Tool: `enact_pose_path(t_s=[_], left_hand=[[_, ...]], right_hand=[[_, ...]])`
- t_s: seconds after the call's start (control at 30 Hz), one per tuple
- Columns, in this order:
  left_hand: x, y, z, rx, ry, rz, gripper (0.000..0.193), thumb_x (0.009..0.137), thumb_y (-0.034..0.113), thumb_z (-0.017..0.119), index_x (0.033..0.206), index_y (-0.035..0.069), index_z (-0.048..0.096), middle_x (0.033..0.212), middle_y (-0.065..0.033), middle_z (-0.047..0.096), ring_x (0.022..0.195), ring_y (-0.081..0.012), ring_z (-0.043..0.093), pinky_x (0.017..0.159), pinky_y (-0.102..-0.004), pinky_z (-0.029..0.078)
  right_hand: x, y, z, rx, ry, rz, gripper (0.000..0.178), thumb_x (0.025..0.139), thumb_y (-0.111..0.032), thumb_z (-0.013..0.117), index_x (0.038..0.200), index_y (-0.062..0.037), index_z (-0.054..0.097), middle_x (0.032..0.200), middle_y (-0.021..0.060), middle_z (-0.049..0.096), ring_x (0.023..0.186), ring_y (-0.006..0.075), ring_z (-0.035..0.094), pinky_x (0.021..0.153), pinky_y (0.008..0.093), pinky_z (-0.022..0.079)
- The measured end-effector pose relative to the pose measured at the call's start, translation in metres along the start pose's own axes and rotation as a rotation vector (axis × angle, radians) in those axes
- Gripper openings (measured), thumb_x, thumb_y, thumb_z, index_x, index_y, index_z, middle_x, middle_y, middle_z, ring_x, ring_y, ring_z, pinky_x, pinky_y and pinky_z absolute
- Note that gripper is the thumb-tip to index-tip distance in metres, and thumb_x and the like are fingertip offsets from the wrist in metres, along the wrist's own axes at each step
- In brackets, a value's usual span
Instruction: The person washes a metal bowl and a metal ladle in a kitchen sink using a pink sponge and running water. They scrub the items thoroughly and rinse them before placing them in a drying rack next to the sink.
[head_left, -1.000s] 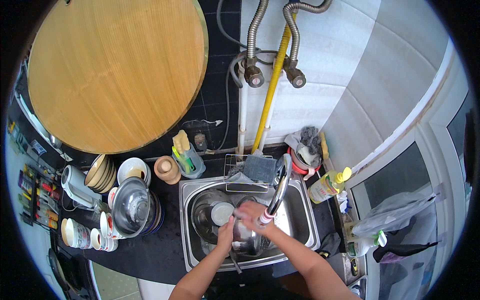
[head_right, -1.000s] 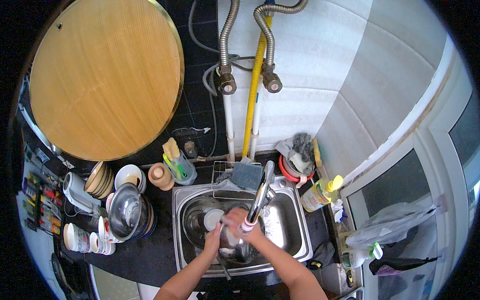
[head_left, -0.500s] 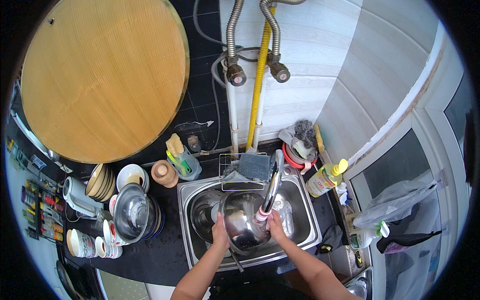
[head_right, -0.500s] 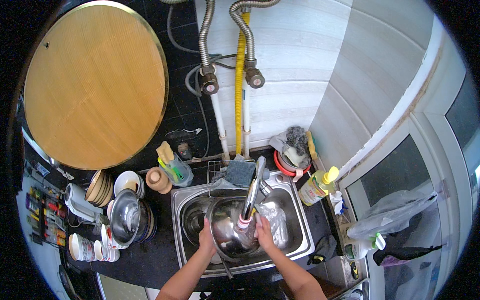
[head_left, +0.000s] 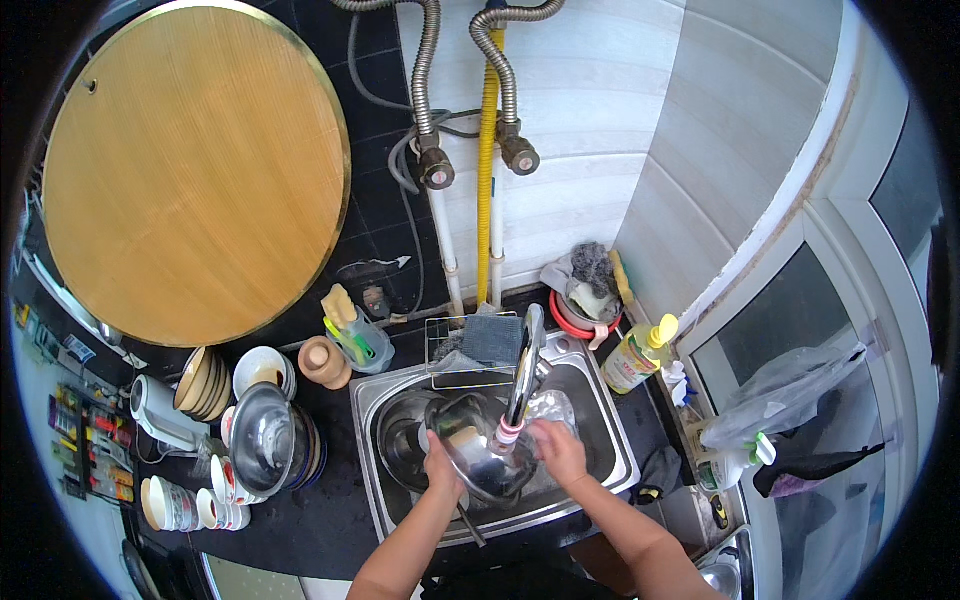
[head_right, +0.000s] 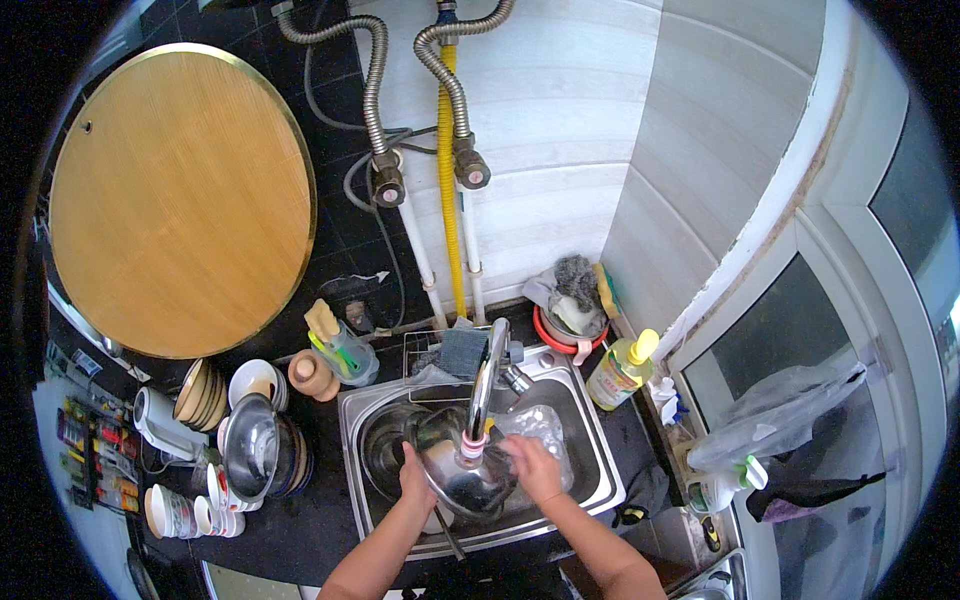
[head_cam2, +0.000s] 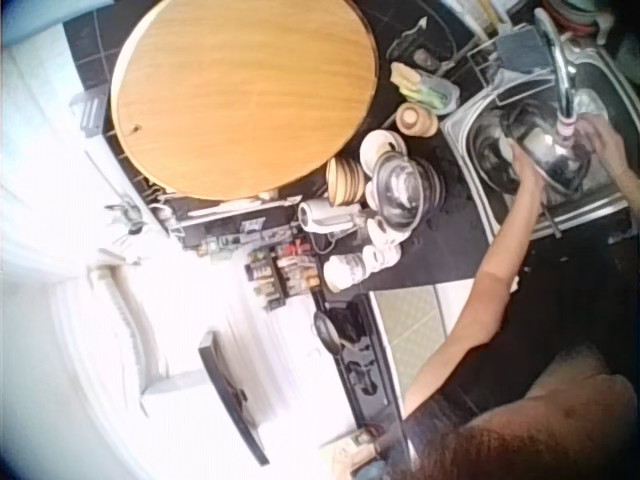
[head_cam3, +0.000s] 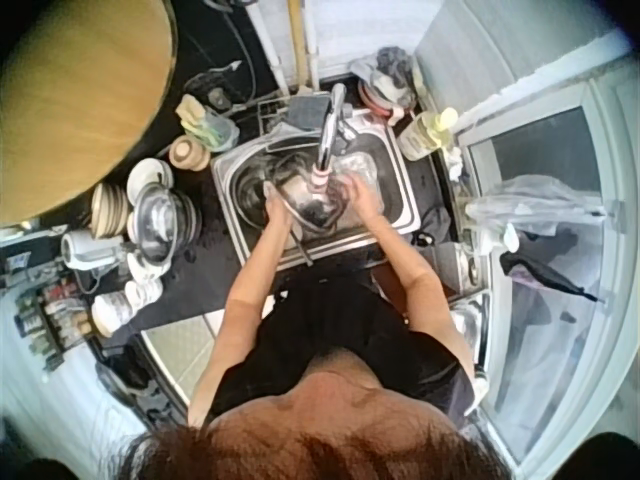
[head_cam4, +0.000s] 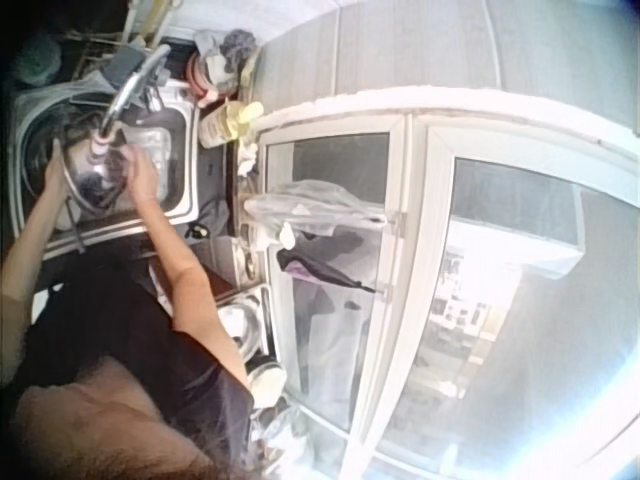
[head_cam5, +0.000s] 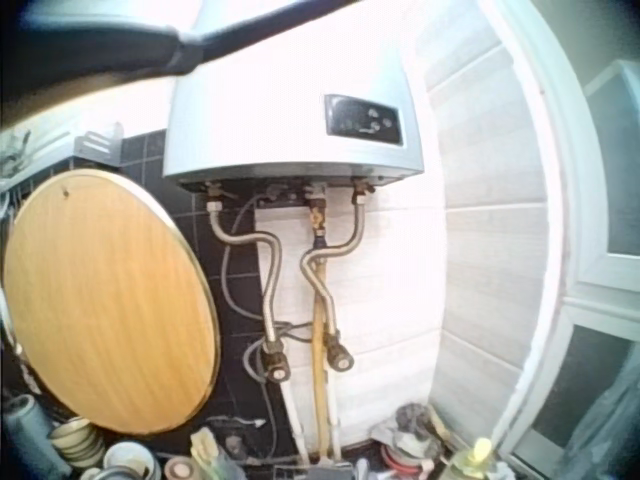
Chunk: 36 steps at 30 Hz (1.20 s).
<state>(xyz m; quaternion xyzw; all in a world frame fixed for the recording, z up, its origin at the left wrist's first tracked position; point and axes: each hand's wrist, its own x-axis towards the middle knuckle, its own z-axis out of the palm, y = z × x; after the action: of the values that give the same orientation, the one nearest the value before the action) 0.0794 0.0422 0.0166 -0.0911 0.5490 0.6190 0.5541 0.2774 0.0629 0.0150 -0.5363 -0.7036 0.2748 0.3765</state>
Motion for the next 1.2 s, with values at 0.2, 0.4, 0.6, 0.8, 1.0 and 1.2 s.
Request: enact_pose_path(t_s=[0.2, 0.4, 0.6, 0.8, 1.0, 1.2], left_hand=[[0.006, 0.0, -0.019, 0.075, -0.048, -0.028, 0.048, 0.084, 0.054, 0.04, 0.084, 0.007, 0.05, 0.068, -0.0041, 0.05, 0.056, -0.0172, 0.051, 0.047, -0.0325, 0.043], [0.008, 0.0, -0.028, 0.12, -0.1, -0.039, 0.055, 0.085, 0.053, 0.038, 0.101, 0.002, 0.05, 0.091, -0.0116, 0.056, 0.078, -0.0244, 0.058, 0.064, -0.0374, 0.049], [0.004, -0.001, -0.016, 0.075, -0.188, -0.105, 0.054, 0.088, 0.048, 0.035, 0.109, 0.0, 0.047, 0.104, -0.0131, 0.055, 0.091, -0.0257, 0.056, 0.078, -0.0388, 0.046], [-0.003, -0.004, -0.006, -0.058, -0.374, -0.086, 0.043, 0.09, 0.036, 0.038, 0.114, 0.002, 0.043, 0.114, -0.0122, 0.052, 0.104, -0.0249, 0.05, 0.09, -0.0391, 0.038], [0.01, -0.015, 0.006, -0.139, -0.46, -0.19, 0.036, 0.091, 0.028, 0.039, 0.114, 0.0, 0.041, 0.115, -0.0138, 0.05, 0.105, -0.0257, 0.049, 0.091, -0.0406, 0.037], [-0.011, -0.016, 0.018, 0.041, -0.469, -0.211, 0.039, 0.093, 0.029, 0.03, 0.119, 0.002, 0.04, 0.117, -0.0124, 0.049, 0.107, -0.0238, 0.048, 0.091, -0.0374, 0.038]], right_hand=[[0.053, -0.018, -0.022, -0.245, 0.039, -0.104, 0.021, 0.077, -0.026, 0.059, 0.072, -0.0053, 0.056, 0.067, 0.0104, 0.057, 0.055, 0.0278, 0.057, 0.048, 0.0363, 0.044], [0.139, -0.059, -0.001, -0.198, -0.021, -0.498, 0.028, 0.073, -0.029, 0.061, 0.09, -0.0064, 0.056, 0.089, 0.0128, 0.057, 0.079, 0.0304, 0.055, 0.066, 0.0385, 0.045], [0.177, -0.057, 0.026, -0.384, -0.112, -0.628, 0.049, 0.075, -0.033, 0.058, 0.117, -0.0092, 0.048, 0.123, 0.0133, 0.044, 0.119, 0.0328, 0.032, 0.098, 0.0456, 0.026], [0.121, -0.038, 0.0, -0.185, -0.056, -0.528, 0.025, 0.072, -0.009, 0.057, 0.097, -0.0043, 0.057, 0.108, 0.0101, 0.054, 0.106, 0.0306, 0.046, 0.09, 0.0413, 0.035], [0.035, -0.003, -0.015, -0.032, 0.033, -0.233, 0.02, 0.073, -0.002, 0.055, 0.092, -0.003, 0.06, 0.102, 0.012, 0.057, 0.098, 0.0288, 0.051, 0.085, 0.0374, 0.039], [-0.003, 0.007, -0.017, -0.015, 0.024, -0.077, 0.028, 0.077, -0.011, 0.055, 0.104, -0.003, 0.056, 0.11, 0.0137, 0.053, 0.101, 0.0304, 0.049, 0.088, 0.0366, 0.038]])
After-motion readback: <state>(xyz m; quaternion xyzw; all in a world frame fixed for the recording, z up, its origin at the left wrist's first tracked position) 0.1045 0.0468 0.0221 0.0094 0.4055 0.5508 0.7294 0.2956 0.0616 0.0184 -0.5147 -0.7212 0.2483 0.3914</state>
